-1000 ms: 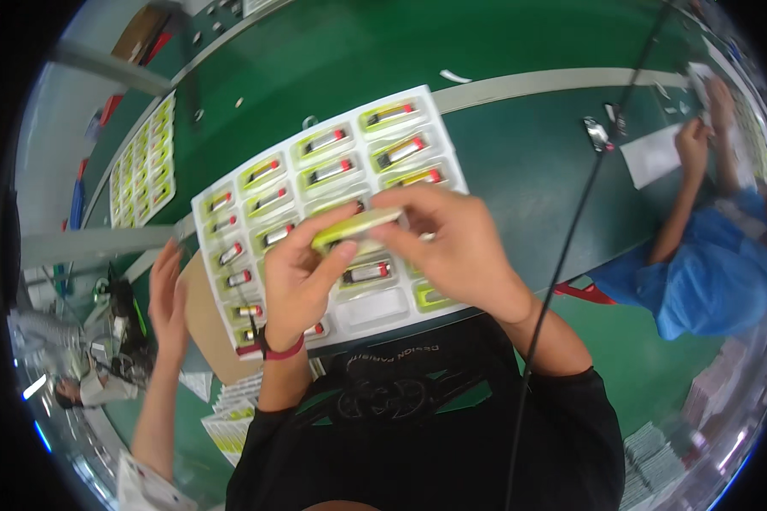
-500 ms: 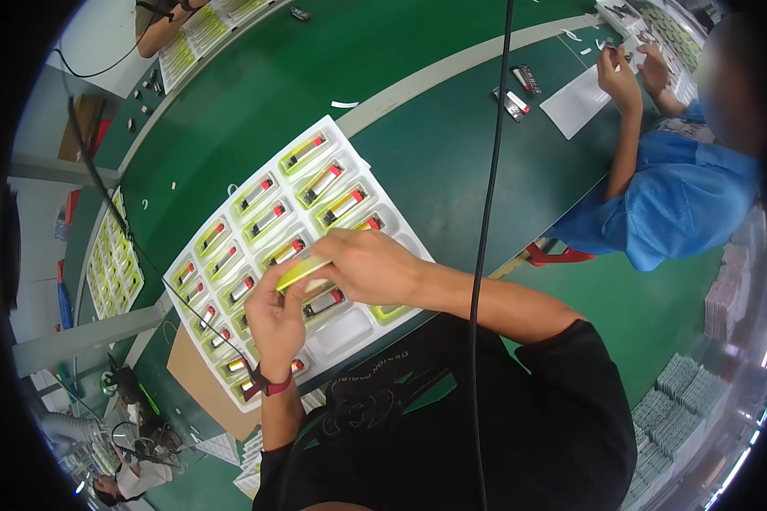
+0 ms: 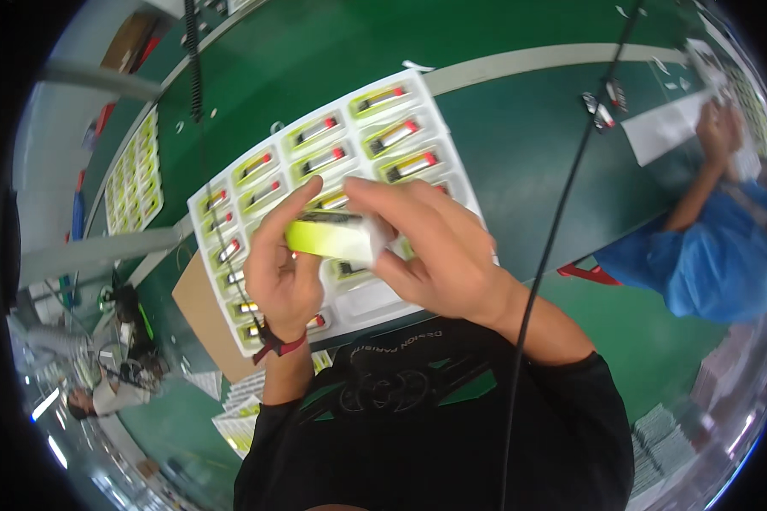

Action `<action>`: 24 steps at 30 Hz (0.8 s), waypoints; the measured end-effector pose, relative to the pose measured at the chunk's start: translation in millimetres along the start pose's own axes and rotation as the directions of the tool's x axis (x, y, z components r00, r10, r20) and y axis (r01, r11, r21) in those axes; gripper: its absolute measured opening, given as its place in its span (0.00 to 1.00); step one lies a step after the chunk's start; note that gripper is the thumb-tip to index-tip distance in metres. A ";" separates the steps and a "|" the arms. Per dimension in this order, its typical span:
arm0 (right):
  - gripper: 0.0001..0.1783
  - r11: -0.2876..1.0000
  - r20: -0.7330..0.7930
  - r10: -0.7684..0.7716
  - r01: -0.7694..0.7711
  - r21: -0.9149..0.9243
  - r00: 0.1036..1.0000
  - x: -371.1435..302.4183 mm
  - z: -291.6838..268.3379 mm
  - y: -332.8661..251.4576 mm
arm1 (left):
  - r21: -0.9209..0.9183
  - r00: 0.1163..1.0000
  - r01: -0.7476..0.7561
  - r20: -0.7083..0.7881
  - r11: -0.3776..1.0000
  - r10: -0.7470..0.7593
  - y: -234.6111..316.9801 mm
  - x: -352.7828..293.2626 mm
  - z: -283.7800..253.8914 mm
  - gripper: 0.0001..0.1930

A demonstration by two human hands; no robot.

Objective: Insert small battery-like components into yellow plastic housings at a factory workstation.

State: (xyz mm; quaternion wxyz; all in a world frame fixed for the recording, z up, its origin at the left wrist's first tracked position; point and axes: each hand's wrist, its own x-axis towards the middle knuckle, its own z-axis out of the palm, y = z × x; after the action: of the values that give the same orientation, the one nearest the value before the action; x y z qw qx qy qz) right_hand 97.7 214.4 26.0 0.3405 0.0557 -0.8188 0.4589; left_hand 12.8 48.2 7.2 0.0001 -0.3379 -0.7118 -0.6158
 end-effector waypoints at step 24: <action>0.36 0.974 0.058 -0.225 0.222 0.056 0.973 -0.4 2.4 -17.1 | -0.397 0.998 0.047 0.060 0.917 -0.025 -6.3 -14.7 -0.6 0.20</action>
State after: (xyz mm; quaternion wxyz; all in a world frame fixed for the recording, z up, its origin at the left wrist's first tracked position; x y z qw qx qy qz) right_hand 103.7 202.7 37.1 0.3622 0.1701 -0.8063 0.4356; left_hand 20.9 40.5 -4.3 -0.0989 -0.3340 -0.5775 -0.7384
